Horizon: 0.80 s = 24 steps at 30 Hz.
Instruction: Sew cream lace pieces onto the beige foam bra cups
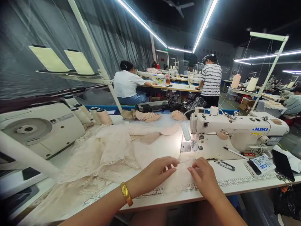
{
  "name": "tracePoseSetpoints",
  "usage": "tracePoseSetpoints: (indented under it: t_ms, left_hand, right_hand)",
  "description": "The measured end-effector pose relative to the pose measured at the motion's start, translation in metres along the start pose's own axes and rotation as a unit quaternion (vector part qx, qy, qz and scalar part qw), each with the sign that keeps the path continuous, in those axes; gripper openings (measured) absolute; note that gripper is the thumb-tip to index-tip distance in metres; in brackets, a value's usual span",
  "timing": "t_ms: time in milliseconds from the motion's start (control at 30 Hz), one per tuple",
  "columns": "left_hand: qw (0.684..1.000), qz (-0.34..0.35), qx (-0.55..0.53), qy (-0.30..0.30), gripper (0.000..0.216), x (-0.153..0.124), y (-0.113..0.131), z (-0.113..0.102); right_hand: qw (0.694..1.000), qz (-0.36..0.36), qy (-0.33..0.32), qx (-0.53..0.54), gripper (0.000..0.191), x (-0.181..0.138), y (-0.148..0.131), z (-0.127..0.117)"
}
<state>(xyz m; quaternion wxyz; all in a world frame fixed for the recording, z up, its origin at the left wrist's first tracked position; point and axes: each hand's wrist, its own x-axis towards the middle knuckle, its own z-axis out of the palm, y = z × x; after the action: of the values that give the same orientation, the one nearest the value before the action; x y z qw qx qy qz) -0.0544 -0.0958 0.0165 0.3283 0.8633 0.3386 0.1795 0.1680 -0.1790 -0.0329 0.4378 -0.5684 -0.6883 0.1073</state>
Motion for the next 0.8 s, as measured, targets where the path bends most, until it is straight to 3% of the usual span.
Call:
tracePoseSetpoints:
  t_ms: [67,100,167,200,300,433,533,633,700,800]
  left_hand:
    - [0.998,0.005,-0.030,0.063,0.043,0.007,-0.003,-0.004]
    - [0.996,0.012,-0.062,0.065,0.055,0.012,-0.003,-0.006]
    - [0.988,0.019,-0.154,0.012,0.078,0.020,0.000,-0.005]
    - [0.978,0.015,-0.206,-0.031,0.078,0.023,0.003,-0.003]
    - [0.934,-0.010,-0.342,-0.103,0.054,0.028,0.014,0.004]
    - [0.903,-0.041,-0.426,-0.029,0.047,0.022,0.019,0.011]
    - [0.888,-0.064,-0.455,0.000,0.050,0.017,0.015,0.014]
    - [0.879,-0.080,-0.469,0.020,0.050,0.016,0.011,0.017]
    - [0.888,-0.094,-0.448,0.043,0.049,0.017,0.010,0.019]
    - [0.918,-0.111,-0.371,0.083,0.045,0.019,0.007,0.021]
  right_hand:
    - [0.995,0.022,-0.010,0.093,0.015,0.004,-0.004,-0.006]
    - [0.990,0.029,-0.030,0.135,0.013,0.005,-0.008,-0.009]
    - [0.973,0.040,-0.081,0.212,0.011,0.006,-0.014,-0.015]
    - [0.963,0.046,-0.098,0.246,0.010,0.006,-0.016,-0.018]
    - [0.940,0.085,-0.101,0.315,0.019,0.008,-0.015,-0.022]
    - [0.901,0.188,-0.148,0.363,0.048,0.012,-0.005,-0.022]
    - [0.869,0.209,-0.206,0.398,0.041,0.014,-0.004,-0.018]
    - [0.848,0.236,-0.194,0.433,0.043,0.018,-0.003,-0.009]
    - [0.848,0.251,-0.159,0.439,0.044,0.023,-0.001,-0.002]
    - [0.886,0.227,-0.098,0.392,0.045,0.032,0.005,0.008]
